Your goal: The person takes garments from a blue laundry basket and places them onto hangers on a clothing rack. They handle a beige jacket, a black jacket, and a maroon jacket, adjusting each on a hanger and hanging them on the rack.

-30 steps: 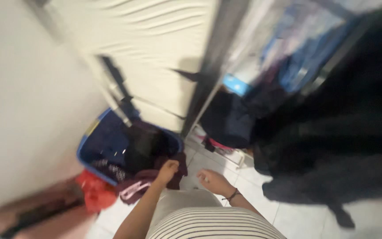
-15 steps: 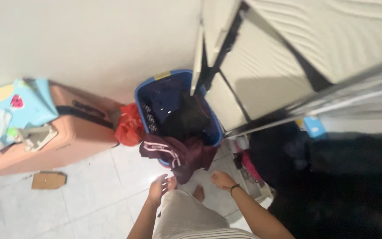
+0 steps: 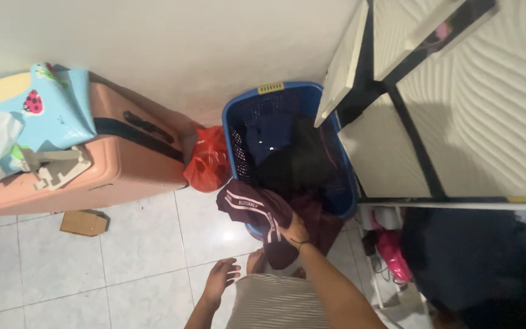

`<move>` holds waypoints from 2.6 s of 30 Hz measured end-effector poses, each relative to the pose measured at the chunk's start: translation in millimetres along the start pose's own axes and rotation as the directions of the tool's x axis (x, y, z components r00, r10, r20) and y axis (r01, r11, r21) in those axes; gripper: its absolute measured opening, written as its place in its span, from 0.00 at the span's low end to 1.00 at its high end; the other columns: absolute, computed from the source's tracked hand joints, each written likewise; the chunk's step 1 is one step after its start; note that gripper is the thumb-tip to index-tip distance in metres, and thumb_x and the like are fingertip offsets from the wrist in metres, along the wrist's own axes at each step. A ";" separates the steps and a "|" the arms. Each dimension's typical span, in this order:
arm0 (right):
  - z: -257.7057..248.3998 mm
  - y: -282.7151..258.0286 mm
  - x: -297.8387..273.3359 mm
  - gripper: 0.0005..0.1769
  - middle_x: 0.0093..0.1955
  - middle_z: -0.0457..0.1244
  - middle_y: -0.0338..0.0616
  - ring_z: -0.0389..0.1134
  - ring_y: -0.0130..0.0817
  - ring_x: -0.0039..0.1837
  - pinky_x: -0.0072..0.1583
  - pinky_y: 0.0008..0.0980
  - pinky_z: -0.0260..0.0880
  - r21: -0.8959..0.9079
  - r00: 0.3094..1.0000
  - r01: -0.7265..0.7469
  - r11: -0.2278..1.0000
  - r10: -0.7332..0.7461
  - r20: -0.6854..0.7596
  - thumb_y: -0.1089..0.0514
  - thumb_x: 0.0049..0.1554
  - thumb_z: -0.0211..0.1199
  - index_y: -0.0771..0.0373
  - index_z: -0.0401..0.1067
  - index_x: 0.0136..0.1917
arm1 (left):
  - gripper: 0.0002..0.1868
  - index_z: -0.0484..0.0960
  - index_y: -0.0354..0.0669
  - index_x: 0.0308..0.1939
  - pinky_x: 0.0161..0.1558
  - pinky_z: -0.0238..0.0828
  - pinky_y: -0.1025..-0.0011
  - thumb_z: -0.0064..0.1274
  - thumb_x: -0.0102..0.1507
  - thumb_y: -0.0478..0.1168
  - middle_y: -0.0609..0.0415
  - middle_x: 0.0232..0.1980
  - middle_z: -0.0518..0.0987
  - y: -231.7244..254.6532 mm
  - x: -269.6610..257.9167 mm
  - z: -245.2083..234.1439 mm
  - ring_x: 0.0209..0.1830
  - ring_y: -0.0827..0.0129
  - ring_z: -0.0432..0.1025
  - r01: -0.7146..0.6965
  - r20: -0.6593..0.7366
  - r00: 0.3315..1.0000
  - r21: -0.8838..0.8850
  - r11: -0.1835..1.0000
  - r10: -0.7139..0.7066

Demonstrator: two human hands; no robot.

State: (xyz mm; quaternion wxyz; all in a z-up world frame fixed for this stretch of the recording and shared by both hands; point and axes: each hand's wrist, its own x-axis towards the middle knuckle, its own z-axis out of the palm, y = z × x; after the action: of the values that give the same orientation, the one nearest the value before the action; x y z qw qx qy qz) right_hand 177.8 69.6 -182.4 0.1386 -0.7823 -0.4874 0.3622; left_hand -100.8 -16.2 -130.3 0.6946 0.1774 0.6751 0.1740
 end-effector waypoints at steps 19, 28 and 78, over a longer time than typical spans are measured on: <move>-112.1 -5.5 -82.0 0.18 0.51 0.70 0.42 0.69 0.30 0.54 0.56 0.31 0.69 0.498 0.948 0.108 0.861 -0.240 0.209 0.59 0.56 0.60 0.67 0.75 0.58 | 0.40 0.58 0.50 0.73 0.59 0.65 0.55 0.60 0.60 0.39 0.38 0.65 0.67 40.3 -25.3 79.4 0.62 0.53 0.64 -0.404 0.077 0.914 0.079 0.911 0.399; -381.2 -77.0 -257.7 0.23 0.44 0.72 0.46 0.72 0.29 0.43 0.46 0.30 0.75 0.674 0.956 0.112 0.731 -0.265 0.128 0.69 0.50 0.57 0.72 0.73 0.60 | 0.32 0.75 0.55 0.57 0.74 0.32 0.35 0.67 0.49 0.40 0.53 0.64 0.74 212.4 -154.8 142.2 0.70 0.55 0.64 -0.839 0.555 0.345 0.543 -0.015 0.757; -437.3 -66.5 -575.5 0.53 0.74 0.55 0.56 0.57 0.43 0.74 0.71 0.35 0.56 0.349 0.730 0.552 0.757 -0.237 -0.641 0.48 0.53 0.74 0.67 0.47 0.79 | 0.20 0.77 0.42 0.56 0.62 0.69 0.63 0.45 0.69 0.50 0.51 0.57 0.79 112.8 -467.7 321.6 0.59 0.63 0.73 0.127 0.949 0.311 -0.097 0.987 0.053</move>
State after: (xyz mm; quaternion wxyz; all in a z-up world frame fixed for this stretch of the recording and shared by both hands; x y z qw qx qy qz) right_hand 289.6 -335.2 409.6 0.5569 -0.6574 -0.4693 0.1936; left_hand 207.4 -146.1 342.0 0.9734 0.1761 0.1274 0.0719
